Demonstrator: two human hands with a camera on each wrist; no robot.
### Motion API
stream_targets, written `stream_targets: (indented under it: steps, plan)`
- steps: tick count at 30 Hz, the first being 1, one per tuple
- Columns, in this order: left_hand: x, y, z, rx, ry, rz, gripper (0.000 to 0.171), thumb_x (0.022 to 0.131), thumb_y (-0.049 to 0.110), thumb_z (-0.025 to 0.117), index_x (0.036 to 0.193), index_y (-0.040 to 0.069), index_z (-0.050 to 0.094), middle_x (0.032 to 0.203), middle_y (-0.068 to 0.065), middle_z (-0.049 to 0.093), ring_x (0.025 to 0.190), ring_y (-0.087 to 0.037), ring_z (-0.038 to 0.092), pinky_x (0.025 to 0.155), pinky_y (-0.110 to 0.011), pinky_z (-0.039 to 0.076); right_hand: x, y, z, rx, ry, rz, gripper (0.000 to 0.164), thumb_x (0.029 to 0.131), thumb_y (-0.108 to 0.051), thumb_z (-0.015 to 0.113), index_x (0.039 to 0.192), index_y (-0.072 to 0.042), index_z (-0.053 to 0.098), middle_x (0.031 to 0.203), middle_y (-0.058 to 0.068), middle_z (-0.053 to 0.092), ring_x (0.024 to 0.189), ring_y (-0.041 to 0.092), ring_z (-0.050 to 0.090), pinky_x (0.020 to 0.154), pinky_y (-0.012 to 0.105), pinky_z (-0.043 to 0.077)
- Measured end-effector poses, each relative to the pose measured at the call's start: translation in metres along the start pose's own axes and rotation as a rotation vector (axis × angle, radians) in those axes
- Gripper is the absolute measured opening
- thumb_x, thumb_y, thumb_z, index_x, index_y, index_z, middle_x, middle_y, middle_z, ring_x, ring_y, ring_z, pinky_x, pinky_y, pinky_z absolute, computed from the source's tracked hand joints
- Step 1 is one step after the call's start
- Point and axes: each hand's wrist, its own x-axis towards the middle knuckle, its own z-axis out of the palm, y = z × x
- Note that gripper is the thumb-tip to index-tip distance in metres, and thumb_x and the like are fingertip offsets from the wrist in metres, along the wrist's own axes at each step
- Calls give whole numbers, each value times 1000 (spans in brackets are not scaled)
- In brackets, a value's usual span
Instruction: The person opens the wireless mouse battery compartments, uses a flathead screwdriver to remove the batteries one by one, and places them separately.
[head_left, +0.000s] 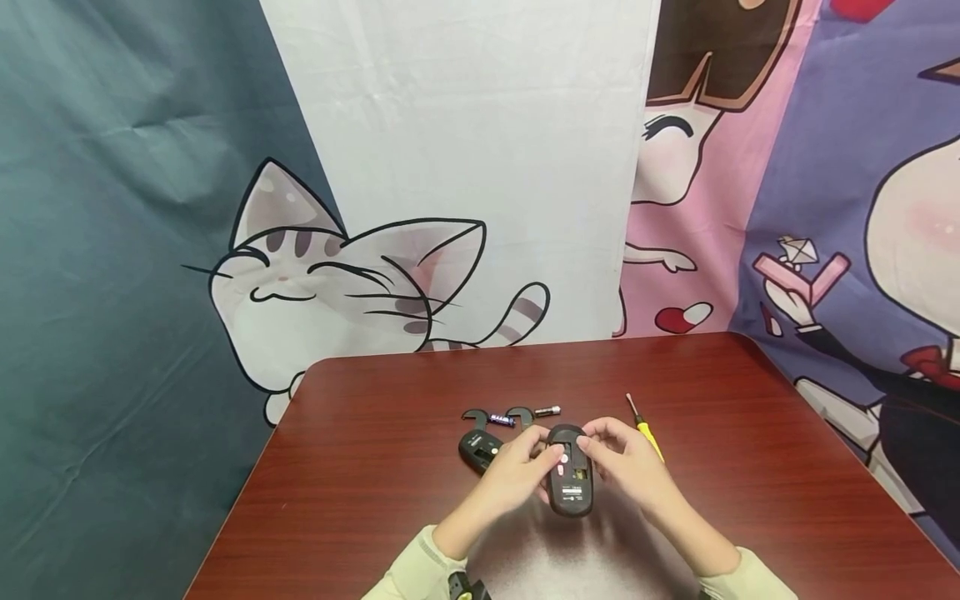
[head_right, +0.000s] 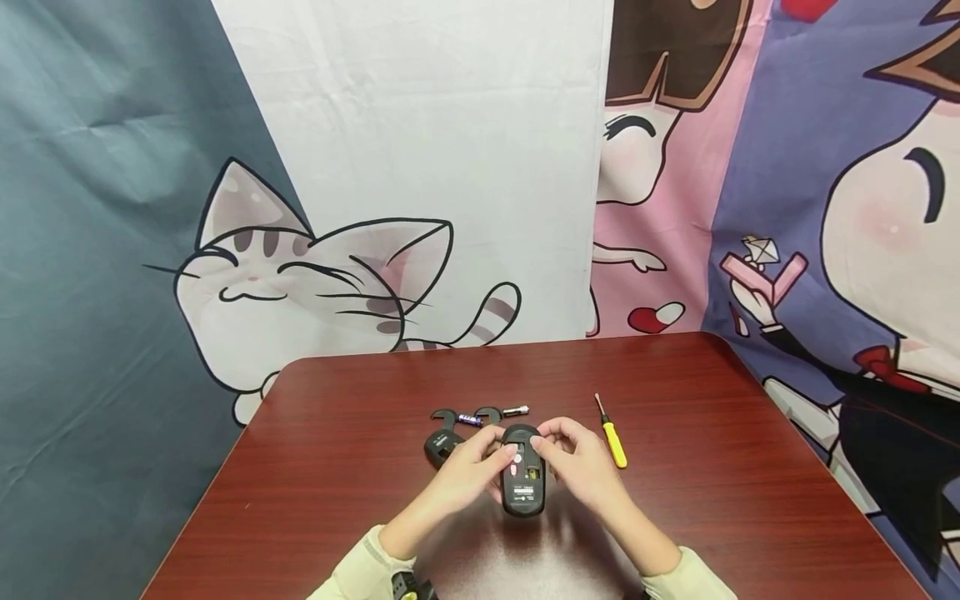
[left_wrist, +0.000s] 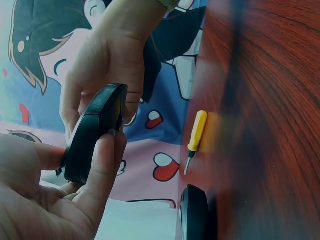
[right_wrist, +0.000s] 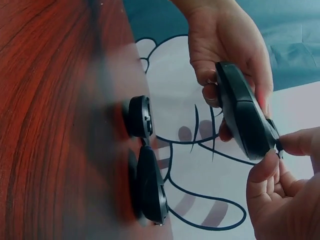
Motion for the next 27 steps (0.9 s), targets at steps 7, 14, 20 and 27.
stream_targets:
  steps: [7,14,20,27]
  plan:
    - [-1,-6,-2,17,5,-17,32,93,37,55,115,14,56,82,2,63,51,-14,61,51,-43,57,5,0,-3,25,-56,17,30,85,-29,68,96,-3,59,63,6,53,51,11,48,42,28,46]
    - [-3,-12,-3,19,-10,-34,34,92,38,56,118,15,56,83,1,62,52,-15,61,52,-44,57,15,3,-10,1,-108,-1,32,87,-31,66,98,-2,59,61,8,54,49,13,50,41,35,48]
    - [-6,-16,-2,21,-16,-30,36,91,35,58,118,11,55,83,0,63,48,-13,59,48,-43,57,31,8,-19,-25,-119,-24,31,90,-30,61,102,-1,58,60,8,52,49,14,50,42,37,50]
    - [-11,-20,-3,17,-29,-8,36,92,31,58,119,7,54,84,-3,67,46,-14,59,45,-42,56,51,16,-31,-138,-86,-15,29,92,-28,59,104,-2,58,62,7,52,51,15,51,44,38,51]
